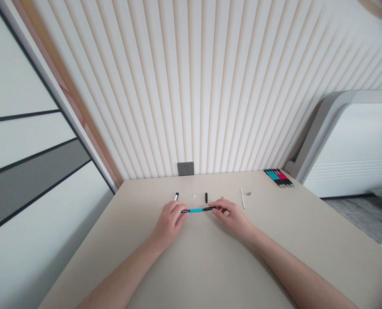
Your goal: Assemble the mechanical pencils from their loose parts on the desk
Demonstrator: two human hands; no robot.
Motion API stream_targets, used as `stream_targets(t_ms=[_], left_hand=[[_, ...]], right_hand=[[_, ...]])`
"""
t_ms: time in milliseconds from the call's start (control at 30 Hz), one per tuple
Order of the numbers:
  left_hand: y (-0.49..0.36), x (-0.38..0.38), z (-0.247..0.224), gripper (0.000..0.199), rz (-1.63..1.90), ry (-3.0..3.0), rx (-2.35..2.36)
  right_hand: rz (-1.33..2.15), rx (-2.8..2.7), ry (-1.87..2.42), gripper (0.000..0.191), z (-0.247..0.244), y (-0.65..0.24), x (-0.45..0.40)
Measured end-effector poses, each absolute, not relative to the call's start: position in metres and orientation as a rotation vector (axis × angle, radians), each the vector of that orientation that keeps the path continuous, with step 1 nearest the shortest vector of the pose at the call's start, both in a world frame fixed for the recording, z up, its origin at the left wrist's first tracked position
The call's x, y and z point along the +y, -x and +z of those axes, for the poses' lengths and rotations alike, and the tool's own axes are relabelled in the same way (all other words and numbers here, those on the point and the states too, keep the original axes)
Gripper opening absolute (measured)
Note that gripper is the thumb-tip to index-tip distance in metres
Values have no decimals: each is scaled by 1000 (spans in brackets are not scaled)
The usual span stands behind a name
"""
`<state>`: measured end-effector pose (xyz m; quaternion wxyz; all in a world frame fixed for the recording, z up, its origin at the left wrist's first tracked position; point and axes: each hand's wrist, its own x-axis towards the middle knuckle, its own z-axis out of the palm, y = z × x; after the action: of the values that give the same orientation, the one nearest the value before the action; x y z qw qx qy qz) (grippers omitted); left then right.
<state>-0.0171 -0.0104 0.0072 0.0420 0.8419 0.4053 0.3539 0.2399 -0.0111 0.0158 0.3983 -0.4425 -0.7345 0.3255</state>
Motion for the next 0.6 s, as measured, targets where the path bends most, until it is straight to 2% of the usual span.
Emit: stream_targets(t_ms=[600], left_hand=[[15, -14, 8, 15, 1005, -2665, 1067]], right_hand=[[940, -2010, 1053, 25, 14, -238, -16]])
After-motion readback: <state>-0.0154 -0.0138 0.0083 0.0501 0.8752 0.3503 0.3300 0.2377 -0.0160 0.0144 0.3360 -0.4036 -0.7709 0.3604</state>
